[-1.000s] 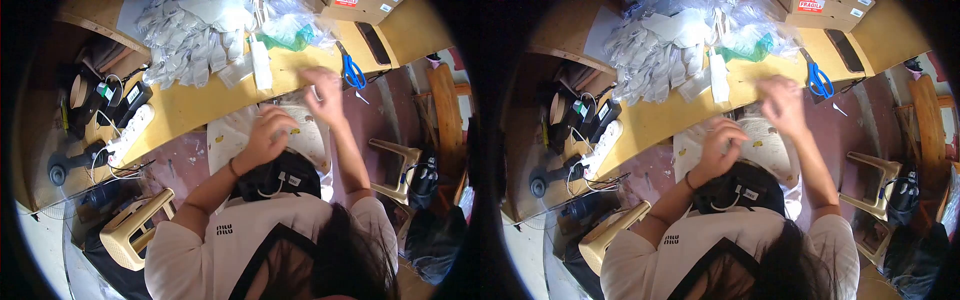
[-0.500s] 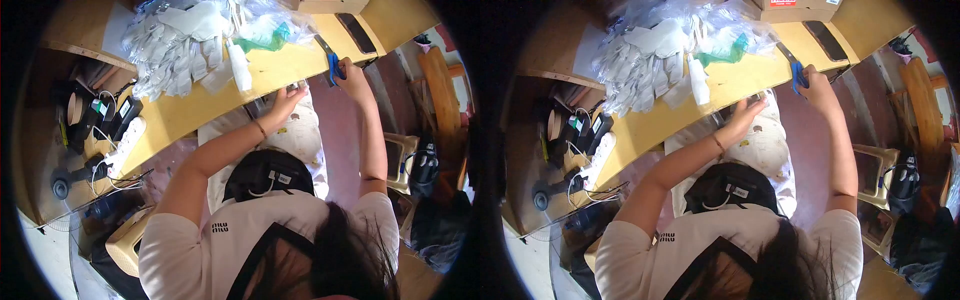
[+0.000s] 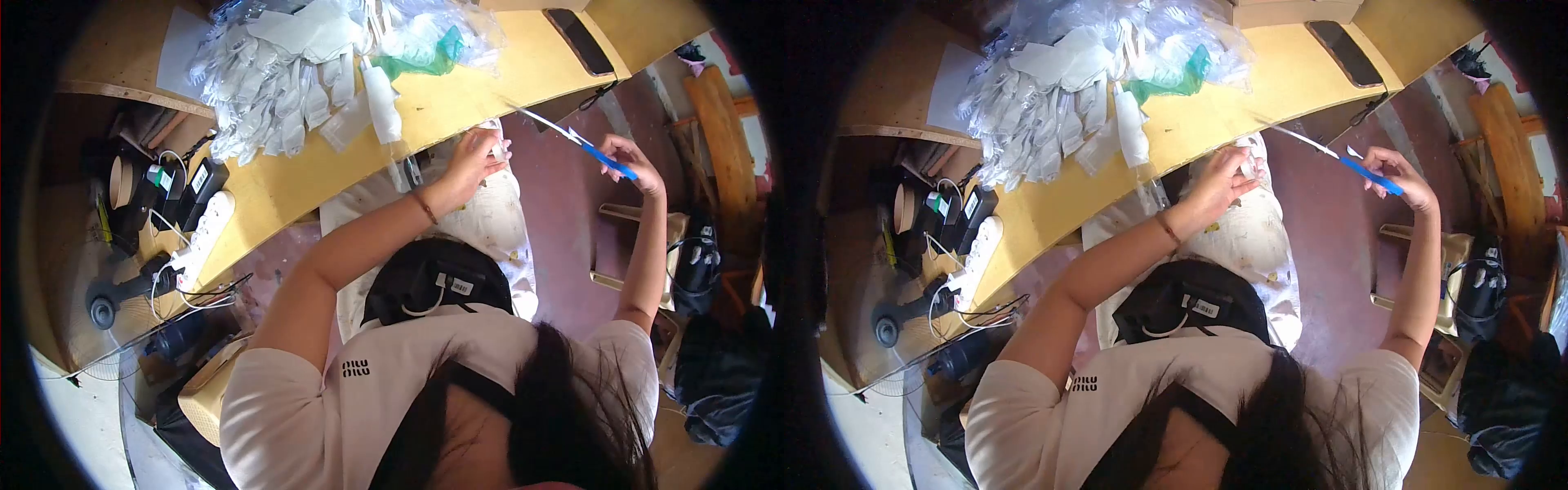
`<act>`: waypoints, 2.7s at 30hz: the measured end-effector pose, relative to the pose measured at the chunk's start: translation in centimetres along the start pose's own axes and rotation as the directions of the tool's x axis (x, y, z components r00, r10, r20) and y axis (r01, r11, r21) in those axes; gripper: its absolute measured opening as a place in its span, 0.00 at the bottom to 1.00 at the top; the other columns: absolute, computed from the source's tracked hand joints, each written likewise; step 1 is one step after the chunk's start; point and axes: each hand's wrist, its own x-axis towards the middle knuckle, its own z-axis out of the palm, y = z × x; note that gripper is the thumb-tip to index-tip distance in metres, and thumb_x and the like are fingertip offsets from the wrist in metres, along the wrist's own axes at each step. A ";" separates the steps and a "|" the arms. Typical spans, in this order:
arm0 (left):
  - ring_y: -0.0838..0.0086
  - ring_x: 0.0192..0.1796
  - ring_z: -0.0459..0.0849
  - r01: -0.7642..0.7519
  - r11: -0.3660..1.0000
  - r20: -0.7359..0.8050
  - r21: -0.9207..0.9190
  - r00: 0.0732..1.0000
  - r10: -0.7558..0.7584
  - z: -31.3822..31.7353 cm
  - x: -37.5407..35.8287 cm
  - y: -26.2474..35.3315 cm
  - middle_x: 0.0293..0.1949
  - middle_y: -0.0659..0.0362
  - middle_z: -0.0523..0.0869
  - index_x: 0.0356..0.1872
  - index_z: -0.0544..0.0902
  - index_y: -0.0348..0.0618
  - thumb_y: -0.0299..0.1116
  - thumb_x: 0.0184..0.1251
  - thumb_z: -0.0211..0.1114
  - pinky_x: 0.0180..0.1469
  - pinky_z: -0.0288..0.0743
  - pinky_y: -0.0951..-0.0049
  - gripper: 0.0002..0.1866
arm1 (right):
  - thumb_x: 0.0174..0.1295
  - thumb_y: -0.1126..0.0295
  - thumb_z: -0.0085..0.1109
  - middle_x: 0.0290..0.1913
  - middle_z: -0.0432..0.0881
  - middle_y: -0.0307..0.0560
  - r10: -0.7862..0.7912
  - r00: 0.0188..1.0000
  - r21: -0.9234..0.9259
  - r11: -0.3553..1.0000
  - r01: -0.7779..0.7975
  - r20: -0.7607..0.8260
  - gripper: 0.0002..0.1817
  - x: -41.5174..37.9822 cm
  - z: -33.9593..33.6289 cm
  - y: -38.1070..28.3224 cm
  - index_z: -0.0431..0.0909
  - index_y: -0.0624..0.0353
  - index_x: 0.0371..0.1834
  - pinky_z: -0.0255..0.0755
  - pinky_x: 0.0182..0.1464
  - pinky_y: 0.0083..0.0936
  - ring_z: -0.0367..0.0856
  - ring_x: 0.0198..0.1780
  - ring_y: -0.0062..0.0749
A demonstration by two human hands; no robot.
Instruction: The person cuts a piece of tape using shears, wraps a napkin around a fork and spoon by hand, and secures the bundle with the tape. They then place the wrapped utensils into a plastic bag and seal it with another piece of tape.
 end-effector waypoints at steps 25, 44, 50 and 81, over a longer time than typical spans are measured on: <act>0.70 0.47 0.82 0.077 0.996 0.121 -0.048 0.990 -0.070 -0.7 -1.4 -2.5 0.49 0.61 0.81 0.40 0.75 0.48 0.40 0.70 0.57 0.46 0.80 0.67 0.09 | 0.45 0.61 0.66 0.21 0.80 0.41 0.133 0.944 -0.240 0.969 -0.059 0.303 0.17 6.8 -1.3 -4.1 0.78 0.60 0.33 0.67 0.18 0.11 0.75 0.18 0.15; 0.78 0.47 0.81 0.239 0.905 0.301 0.353 0.887 -0.351 -0.8 -3.8 -0.7 0.47 0.61 0.82 0.45 0.79 0.41 0.40 0.71 0.56 0.43 0.80 0.71 0.13 | 0.38 0.73 0.67 0.29 0.75 0.35 0.226 0.904 -0.419 0.906 -0.059 0.362 0.17 3.8 -2.1 -8.6 0.76 0.66 0.33 0.59 0.28 0.13 0.67 0.28 0.13; 0.82 0.45 0.79 -0.062 0.904 0.287 0.424 0.955 -0.069 -1.8 -5.9 1.4 0.49 0.63 0.82 0.43 0.80 0.44 0.40 0.68 0.58 0.37 0.77 0.76 0.12 | 0.44 0.78 0.63 0.37 0.76 0.36 0.120 0.992 -0.404 0.910 -0.091 0.048 0.14 2.4 -3.4 -9.1 0.76 0.61 0.37 0.69 0.40 0.17 0.74 0.37 0.17; 0.76 0.38 0.81 -0.689 0.365 0.420 0.625 0.692 0.587 -1.1 -8.0 5.7 0.60 0.54 0.73 0.36 0.82 0.41 0.27 0.58 0.66 0.36 0.76 0.78 0.06 | 0.62 0.71 0.59 0.40 0.82 0.42 -0.180 0.967 0.143 0.968 0.207 -0.183 0.10 9.1 18.5 -5.6 0.79 0.65 0.44 0.70 0.47 0.18 0.78 0.42 0.19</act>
